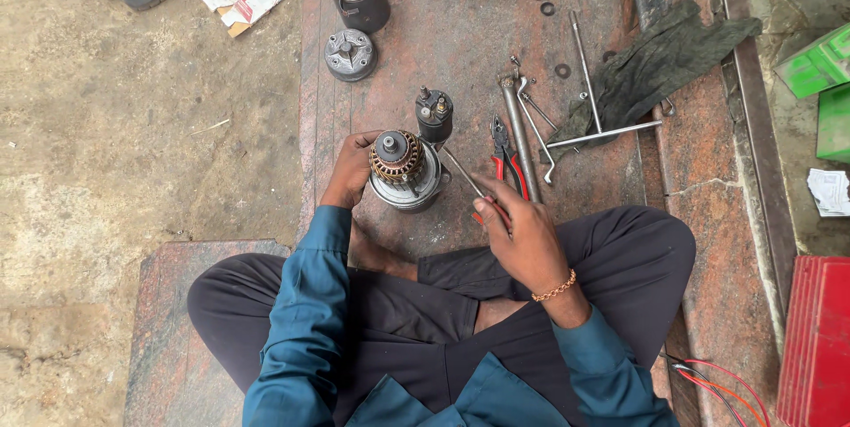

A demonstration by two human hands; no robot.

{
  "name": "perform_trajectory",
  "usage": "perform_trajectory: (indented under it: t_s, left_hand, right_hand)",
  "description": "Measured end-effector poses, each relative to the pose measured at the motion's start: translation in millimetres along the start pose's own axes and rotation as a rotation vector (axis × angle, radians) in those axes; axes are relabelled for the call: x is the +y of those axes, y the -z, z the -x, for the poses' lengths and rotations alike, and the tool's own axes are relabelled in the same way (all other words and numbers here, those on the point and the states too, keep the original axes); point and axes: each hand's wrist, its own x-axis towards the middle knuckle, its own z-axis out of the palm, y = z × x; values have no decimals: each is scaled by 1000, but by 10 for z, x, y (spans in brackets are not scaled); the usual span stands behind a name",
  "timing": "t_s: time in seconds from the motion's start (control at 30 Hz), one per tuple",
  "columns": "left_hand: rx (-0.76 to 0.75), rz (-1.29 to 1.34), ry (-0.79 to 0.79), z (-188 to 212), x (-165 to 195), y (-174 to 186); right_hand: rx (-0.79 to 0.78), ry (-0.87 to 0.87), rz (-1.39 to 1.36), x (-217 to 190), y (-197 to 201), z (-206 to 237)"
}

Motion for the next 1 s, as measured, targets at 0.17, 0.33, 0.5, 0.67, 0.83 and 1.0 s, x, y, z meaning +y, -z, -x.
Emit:
perform_trajectory:
  t_s: [0.17, 0.33, 0.5, 0.67, 0.83, 1.0]
  left_hand:
    - [43, -21, 34, 12, 37, -27]
    - [-8, 29, 44, 22, 101, -69]
    - [-25, 39, 43, 11, 120, -65]
    - [-40, 35, 42, 1, 100, -50]
    - [-20, -60, -15, 43, 153, -77]
    - [11, -105, -22, 136, 253, -132]
  right_hand:
    - [-117, -174, -83, 81, -186, -8]
    - [-12, 37, 2, 127, -318, -157]
    - [21, 61, 115, 85, -392, -269]
    - [-5, 35, 230, 0, -428, -335]
    - [-61, -37, 473, -52, -415, -340]
    - [-91, -20, 531, -70, -407, -287]
